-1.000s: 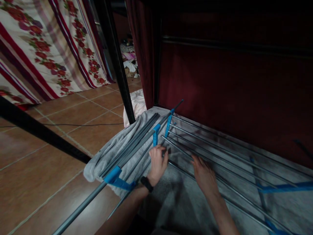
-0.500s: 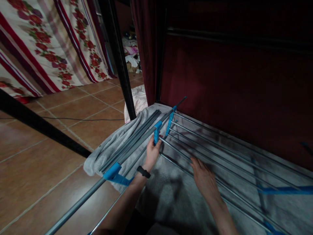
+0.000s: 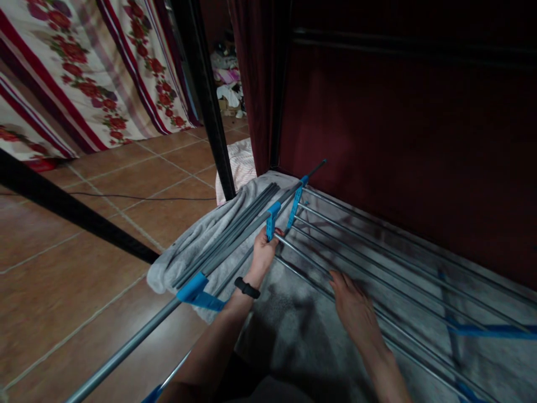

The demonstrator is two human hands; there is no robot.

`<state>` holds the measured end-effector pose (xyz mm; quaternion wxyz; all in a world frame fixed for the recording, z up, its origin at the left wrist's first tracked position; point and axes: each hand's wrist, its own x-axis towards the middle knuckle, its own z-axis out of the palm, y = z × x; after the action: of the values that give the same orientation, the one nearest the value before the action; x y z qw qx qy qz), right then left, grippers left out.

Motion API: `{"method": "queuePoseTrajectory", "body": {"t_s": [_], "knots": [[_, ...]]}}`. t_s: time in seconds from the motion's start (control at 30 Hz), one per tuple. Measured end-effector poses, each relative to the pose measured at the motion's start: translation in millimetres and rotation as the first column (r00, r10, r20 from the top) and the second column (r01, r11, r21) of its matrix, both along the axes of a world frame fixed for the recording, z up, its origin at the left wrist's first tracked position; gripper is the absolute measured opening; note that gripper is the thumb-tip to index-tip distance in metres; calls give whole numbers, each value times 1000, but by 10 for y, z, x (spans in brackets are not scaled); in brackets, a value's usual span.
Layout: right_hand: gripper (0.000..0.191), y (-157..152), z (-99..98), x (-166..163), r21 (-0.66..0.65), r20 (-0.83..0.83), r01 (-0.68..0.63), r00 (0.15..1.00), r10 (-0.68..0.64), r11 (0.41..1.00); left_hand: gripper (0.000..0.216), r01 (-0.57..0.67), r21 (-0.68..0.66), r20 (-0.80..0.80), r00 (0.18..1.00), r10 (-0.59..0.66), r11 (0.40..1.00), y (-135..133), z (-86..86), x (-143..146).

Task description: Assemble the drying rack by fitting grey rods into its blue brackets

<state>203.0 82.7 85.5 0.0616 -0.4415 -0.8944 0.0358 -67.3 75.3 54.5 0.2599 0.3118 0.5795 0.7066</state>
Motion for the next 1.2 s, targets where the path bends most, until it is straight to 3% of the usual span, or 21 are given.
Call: {"method": "queuePoseTrajectory", "body": {"t_s": [0.17,0.47,0.67,1.2], "knots": [[40,-2,-17,11,-23,4,-18,1000,18,1000,9,13,27,-18,1000,-12,1000,11,-19,-9],[41,-21,-19,-2,-21,38,-20,999,20,1000,13,-72,33,-95,993,75,997,10,-237,13],[40,-42,-92,-22,-29,79,-16,997,18,999,10,-55,32,-161,985,59,998,7,-310,-17],[44,-3,-165,-20,-97,113,-48,992,59,994,11,-49,9,-74,996,50,999,5,-368,-15]]}}
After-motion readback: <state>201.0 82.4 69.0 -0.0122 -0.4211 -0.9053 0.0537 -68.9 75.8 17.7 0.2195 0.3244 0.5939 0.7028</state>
